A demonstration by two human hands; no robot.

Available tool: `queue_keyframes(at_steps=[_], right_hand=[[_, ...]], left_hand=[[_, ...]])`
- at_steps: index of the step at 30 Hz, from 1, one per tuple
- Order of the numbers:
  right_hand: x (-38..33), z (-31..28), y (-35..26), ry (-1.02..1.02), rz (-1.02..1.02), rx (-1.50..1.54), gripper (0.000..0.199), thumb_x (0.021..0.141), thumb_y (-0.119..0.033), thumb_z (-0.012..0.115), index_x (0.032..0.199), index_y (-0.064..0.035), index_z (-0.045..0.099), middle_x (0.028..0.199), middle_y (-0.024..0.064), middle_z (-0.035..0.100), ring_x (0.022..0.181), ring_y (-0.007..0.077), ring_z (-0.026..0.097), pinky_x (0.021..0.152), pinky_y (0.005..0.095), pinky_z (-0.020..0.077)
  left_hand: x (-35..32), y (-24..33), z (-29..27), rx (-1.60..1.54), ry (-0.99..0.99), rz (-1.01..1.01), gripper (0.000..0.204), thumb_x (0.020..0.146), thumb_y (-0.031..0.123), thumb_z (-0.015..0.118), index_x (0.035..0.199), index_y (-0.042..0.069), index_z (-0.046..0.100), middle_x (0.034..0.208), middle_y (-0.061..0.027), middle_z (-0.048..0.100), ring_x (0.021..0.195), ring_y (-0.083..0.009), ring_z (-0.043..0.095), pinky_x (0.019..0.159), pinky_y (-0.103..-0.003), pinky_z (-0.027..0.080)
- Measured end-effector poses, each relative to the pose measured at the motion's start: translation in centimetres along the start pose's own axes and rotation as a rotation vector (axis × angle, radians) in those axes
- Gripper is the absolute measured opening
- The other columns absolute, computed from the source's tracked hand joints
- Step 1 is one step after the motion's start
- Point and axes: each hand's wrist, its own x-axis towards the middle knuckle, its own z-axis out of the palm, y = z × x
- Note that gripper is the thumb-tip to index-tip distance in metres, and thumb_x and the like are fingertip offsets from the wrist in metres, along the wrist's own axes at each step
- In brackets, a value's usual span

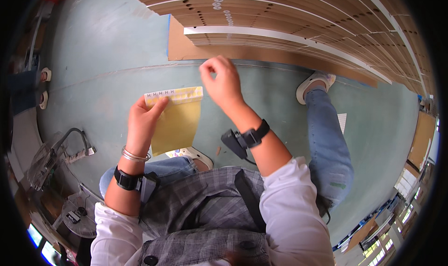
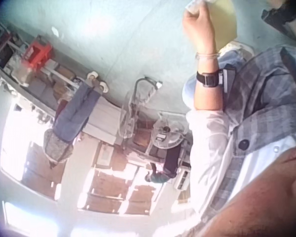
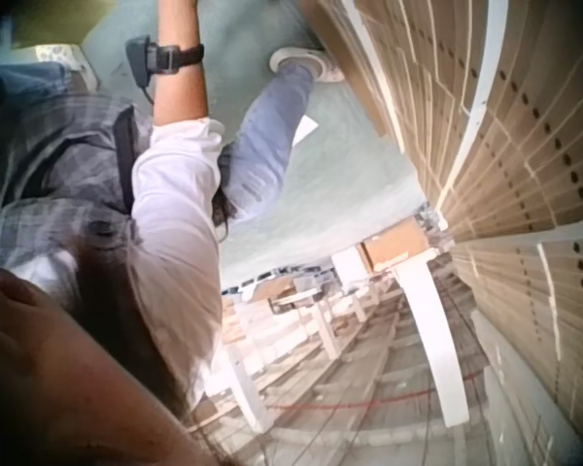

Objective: Applying identification labels to the edges of stacked cardboard panels.

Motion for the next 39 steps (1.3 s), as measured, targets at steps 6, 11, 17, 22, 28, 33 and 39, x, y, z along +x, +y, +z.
queue_keyframes(at_steps=[6,11,17,22,28,33,39], right_hand=[[-1.6,-0.1,-4.3,-0.277,-0.345,-0.087,0.007,0.07,-0.009,0.06,0.074,-0.01,0.054,0.075,0.0017,0.052,0.076,0.0207,0.049,0.069,0.0329,0.0371],[-1.3,-0.7,-4.9,-0.339,-0.451,-0.213,0.009,0.069,-0.01,0.061,0.072,-0.0103,0.052,0.073,0.001,0.05,0.075,0.0198,0.048,0.069,0.0322,0.036],[-1.5,-0.9,-4.8,-0.289,-0.536,-0.295,0.01,0.068,-0.004,0.059,0.073,-0.0102,0.053,0.072,0.0022,0.049,0.072,0.021,0.048,0.068,0.0328,0.0356],[-1.6,0.1,-1.6,-0.14,-0.179,0.042,0.009,0.071,-0.003,0.06,0.074,-0.0068,0.053,0.073,0.0037,0.051,0.069,0.0191,0.051,0.065,0.0301,0.04],[1.5,0.6,5.3,0.236,0.266,0.059,0.009,0.074,-0.009,0.063,0.076,-0.0035,0.056,0.075,0.0076,0.058,0.067,0.02,0.055,0.063,0.03,0.0435],[3.3,1.2,6.6,0.34,0.193,-0.013,0.01,0.074,-0.011,0.063,0.075,-0.0032,0.056,0.076,0.0079,0.058,0.07,0.0215,0.055,0.066,0.0325,0.0432],[3.7,1.7,7.8,0.397,0.079,-0.141,0.01,0.074,-0.011,0.064,0.076,-0.0035,0.058,0.076,0.0056,0.059,0.069,0.0169,0.054,0.064,0.0286,0.0428]], left_hand=[[-0.1,0.0,0.2,0.047,-0.04,0.032,0.02,0.08,0.015,0.062,0.091,-0.002,0.06,0.075,-0.0059,0.063,0.064,-0.0087,0.058,0.055,-0.023,0.046],[-0.2,-0.2,0.1,0.13,-0.03,0.106,0.019,0.08,0.014,0.062,0.09,-0.002,0.06,0.074,-0.0059,0.063,0.065,-0.0091,0.058,0.056,-0.024,0.047],[-0.1,0.0,0.3,0.121,-0.047,0.071,0.02,0.083,0.018,0.058,0.088,-0.002,0.058,0.073,-0.0045,0.062,0.063,-0.0081,0.056,0.055,-0.024,0.045],[0.5,-0.7,-0.1,-0.006,-0.063,-0.034,0.021,0.086,0.02,0.055,0.091,0.0,0.056,0.077,-0.0012,0.06,0.063,-0.0052,0.053,0.055,-0.02,0.043],[0.2,-0.6,-0.1,-0.032,-0.021,-0.016,0.023,0.086,0.02,0.056,0.091,-0.002,0.057,0.076,-0.002,0.06,0.064,-0.0045,0.051,0.055,-0.02,0.042],[0.1,-0.2,-0.1,-0.007,-0.047,-0.052,0.023,0.086,0.02,0.055,0.094,-0.001,0.056,0.081,-0.0017,0.06,0.068,-0.0056,0.054,0.06,-0.02,0.044],[-0.1,0.2,0.1,-0.012,-0.013,-0.048,0.022,0.086,0.019,0.055,0.091,-0.003,0.057,0.077,-0.0025,0.06,0.065,-0.005,0.052,0.057,-0.021,0.042]])
